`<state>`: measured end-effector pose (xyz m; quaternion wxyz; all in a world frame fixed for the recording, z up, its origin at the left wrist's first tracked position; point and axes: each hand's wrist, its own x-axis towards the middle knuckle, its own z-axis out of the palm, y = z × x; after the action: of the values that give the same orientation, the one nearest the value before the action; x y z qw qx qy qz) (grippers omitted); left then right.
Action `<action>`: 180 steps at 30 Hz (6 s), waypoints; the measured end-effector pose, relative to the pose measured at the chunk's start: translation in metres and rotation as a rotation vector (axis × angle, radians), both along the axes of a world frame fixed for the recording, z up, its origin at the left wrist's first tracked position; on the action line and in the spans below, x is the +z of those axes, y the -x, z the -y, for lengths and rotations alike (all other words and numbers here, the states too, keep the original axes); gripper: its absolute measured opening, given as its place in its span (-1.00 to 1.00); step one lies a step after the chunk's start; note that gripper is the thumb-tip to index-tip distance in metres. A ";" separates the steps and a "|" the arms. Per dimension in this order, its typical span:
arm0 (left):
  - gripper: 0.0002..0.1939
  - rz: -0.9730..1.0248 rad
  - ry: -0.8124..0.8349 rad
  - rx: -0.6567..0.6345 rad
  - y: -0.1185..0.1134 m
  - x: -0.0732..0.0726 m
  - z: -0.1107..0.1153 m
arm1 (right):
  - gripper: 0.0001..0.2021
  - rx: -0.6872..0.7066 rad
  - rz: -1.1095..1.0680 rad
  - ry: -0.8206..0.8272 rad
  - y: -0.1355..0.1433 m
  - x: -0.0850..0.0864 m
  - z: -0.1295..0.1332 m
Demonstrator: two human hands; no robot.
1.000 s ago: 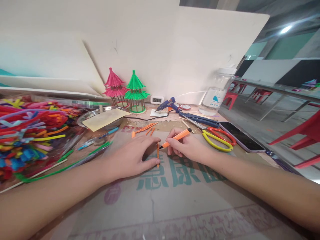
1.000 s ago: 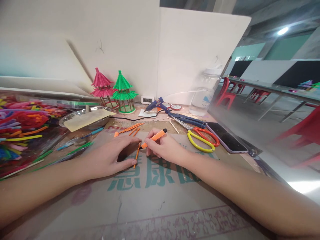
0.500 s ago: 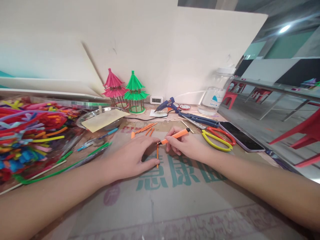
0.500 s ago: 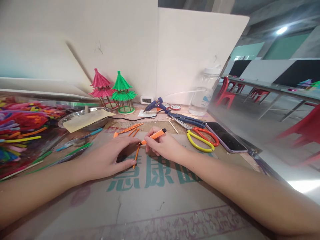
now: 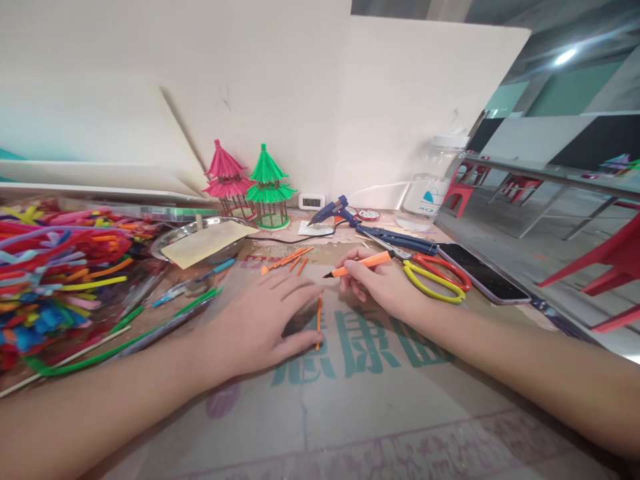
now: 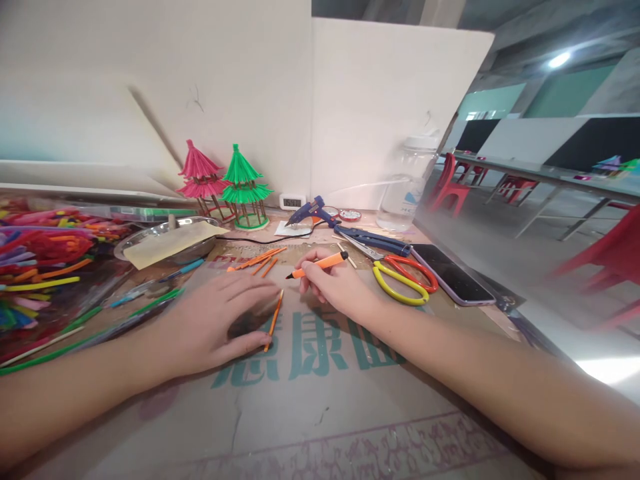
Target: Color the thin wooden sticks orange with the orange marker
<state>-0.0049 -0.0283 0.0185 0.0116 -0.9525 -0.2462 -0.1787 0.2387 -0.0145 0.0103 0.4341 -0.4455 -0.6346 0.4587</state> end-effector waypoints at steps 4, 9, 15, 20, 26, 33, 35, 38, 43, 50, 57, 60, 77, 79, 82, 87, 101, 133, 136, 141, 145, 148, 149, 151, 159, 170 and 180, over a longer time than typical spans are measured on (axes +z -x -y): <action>-0.67 -0.095 -0.105 -0.051 -0.002 0.000 0.006 | -0.80 0.022 0.041 0.007 0.000 -0.001 0.001; -0.69 -0.095 -0.045 -0.087 -0.003 -0.002 0.004 | -0.78 0.055 0.054 0.044 0.001 -0.005 0.001; -0.70 -0.073 -0.010 -0.093 -0.002 -0.001 0.002 | -0.78 0.066 0.130 0.052 0.001 -0.006 0.000; -0.72 -0.080 -0.002 -0.094 -0.003 -0.001 0.002 | -0.79 0.069 0.148 0.060 0.002 -0.006 -0.002; -0.72 -0.090 0.009 -0.093 -0.004 0.000 0.002 | -0.79 0.073 0.132 0.049 0.002 -0.007 -0.002; -0.71 -0.094 0.027 -0.092 -0.003 -0.001 0.002 | -0.85 0.155 0.146 0.070 0.000 -0.003 0.002; -0.71 -0.091 0.022 -0.093 -0.003 -0.001 0.002 | -0.84 0.133 0.145 0.060 0.001 -0.004 0.001; -0.72 -0.086 0.014 -0.094 -0.003 -0.001 0.002 | -0.82 0.080 0.149 0.042 0.002 -0.007 -0.001; -0.72 -0.088 0.021 -0.096 -0.002 -0.002 0.002 | -0.83 0.067 0.151 0.034 0.004 -0.003 0.002; -0.72 -0.083 0.019 -0.092 -0.003 -0.002 0.001 | -0.83 0.084 0.172 0.034 0.003 -0.002 0.001; -0.72 -0.086 0.022 -0.097 -0.003 -0.002 0.001 | -0.84 0.077 0.173 0.042 0.004 -0.002 0.003; -0.72 -0.091 0.010 -0.093 -0.003 -0.002 0.003 | -0.84 0.075 0.190 0.038 0.004 -0.002 0.003; -0.69 -0.074 -0.004 -0.091 -0.004 -0.003 0.002 | -0.84 0.143 0.135 0.062 0.001 -0.004 0.002; -0.69 -0.069 -0.002 -0.090 -0.004 -0.003 0.002 | -0.85 0.168 0.133 0.069 0.001 -0.004 0.003; -0.68 -0.069 -0.005 -0.089 -0.004 -0.003 0.002 | -0.84 0.138 0.142 0.049 0.001 -0.005 0.002; -0.68 -0.071 -0.011 -0.087 -0.004 -0.002 0.002 | -0.84 0.109 0.161 0.043 0.002 -0.003 0.003; -0.67 -0.074 -0.015 -0.088 -0.004 -0.002 0.001 | -0.82 0.104 0.159 0.032 0.002 -0.002 0.003; -0.70 -0.044 -0.017 -0.090 -0.004 -0.002 0.002 | -0.83 0.087 0.164 0.048 0.002 -0.003 0.005; -0.72 -0.045 -0.016 -0.074 -0.004 -0.003 0.003 | -0.80 0.021 0.136 0.015 0.002 -0.005 0.001; -0.76 0.015 0.013 0.032 -0.002 -0.001 0.005 | -0.82 -0.020 0.117 -0.031 0.002 -0.005 -0.001; -0.62 0.031 0.086 0.012 -0.002 0.000 0.003 | -0.82 -0.022 0.128 -0.051 0.000 -0.004 0.000; -0.55 0.007 0.149 -0.058 -0.004 0.001 0.000 | -0.82 -0.022 0.138 -0.057 0.000 -0.004 0.000; -0.58 0.000 0.164 -0.068 -0.005 0.001 -0.001 | -0.82 -0.022 0.139 -0.055 0.000 -0.004 0.001; -0.68 0.004 0.168 -0.055 -0.005 0.000 -0.004 | -0.83 -0.021 0.138 -0.049 0.000 -0.004 0.001; -0.63 0.008 0.092 0.137 0.008 -0.013 -0.036 | -0.80 -0.020 0.119 -0.048 0.002 -0.008 0.001; -0.63 0.083 -0.012 0.185 0.015 -0.021 -0.046 | -0.90 -0.153 0.241 -0.357 -0.046 0.043 -0.032; -0.67 0.086 -0.061 0.140 0.015 -0.024 -0.045 | -0.75 -0.124 1.057 -0.291 -0.057 0.005 -0.047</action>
<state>-0.0202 0.0167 -0.0056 0.0427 -0.9236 -0.3070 -0.2256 0.2956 0.0325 0.0156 0.1396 -0.5873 -0.7954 0.0536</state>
